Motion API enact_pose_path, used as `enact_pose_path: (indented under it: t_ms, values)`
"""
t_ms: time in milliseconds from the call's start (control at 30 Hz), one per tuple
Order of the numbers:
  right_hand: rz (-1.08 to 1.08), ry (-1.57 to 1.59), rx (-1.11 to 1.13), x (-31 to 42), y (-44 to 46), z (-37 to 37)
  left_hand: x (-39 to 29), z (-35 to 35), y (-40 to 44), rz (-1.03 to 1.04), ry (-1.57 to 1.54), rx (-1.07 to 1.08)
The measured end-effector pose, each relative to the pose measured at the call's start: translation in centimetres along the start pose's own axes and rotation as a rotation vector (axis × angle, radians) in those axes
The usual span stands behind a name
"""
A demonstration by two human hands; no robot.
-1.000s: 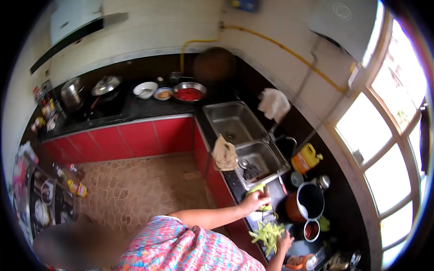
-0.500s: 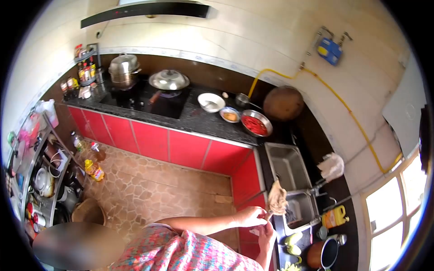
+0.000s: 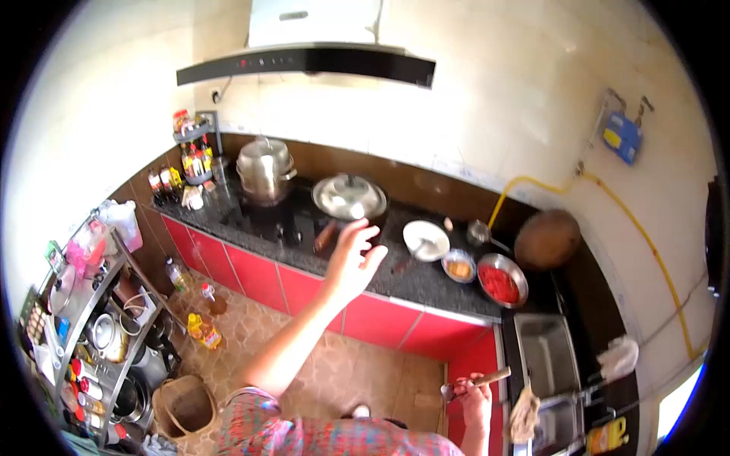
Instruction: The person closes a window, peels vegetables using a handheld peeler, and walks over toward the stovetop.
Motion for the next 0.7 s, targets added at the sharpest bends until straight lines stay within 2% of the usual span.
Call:
enact_pose_path:
  t_ms: [100,167,200,233,300,367,500,600,700]
  values:
    - [0.077,0.172,-0.013,-1.3,6.3,1.2,3.3,-4.6,7.0,0.066,0.276,-0.038]
    - [0.095,0.16,0.011,-1.9,9.9,2.7,4.6,-7.4,11.2,0.055,0.435,-0.056]
    - [0.119,0.139,-0.003,-2.2,11.4,3.0,4.1,-8.5,13.2,-0.026,0.286,-0.053]
    - [0.143,0.112,-0.022,-2.4,12.2,3.6,5.7,-9.8,15.2,0.053,0.466,-0.111]
    - [0.113,0.093,-0.051,-2.5,14.1,4.2,8.2,-12.5,18.9,0.187,0.62,-0.188]
    - [0.113,0.075,-0.071,-1.7,14.7,4.6,10.8,-15.6,22.4,0.234,0.62,-0.249]
    - [0.026,0.101,-0.228,-3.1,15.7,2.4,14.1,-20.8,28.5,0.094,0.655,-0.347]
    - [0.031,0.155,-0.346,-1.5,13.0,7.4,15.8,-22.9,31.2,0.112,0.704,-0.314]
    - [0.069,0.094,-0.32,-6.6,16.2,2.9,16.0,-23.6,32.4,0.124,0.768,-0.266]
Point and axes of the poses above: each hand's wrist, its own y-axis towards the middle knuckle, its own z-axis out of the palm, x = y × z, the point moved 3 cm from there along y, towards the middle knuckle, and after that the axes turned 10 degrees about x, right-handed, at the moved point
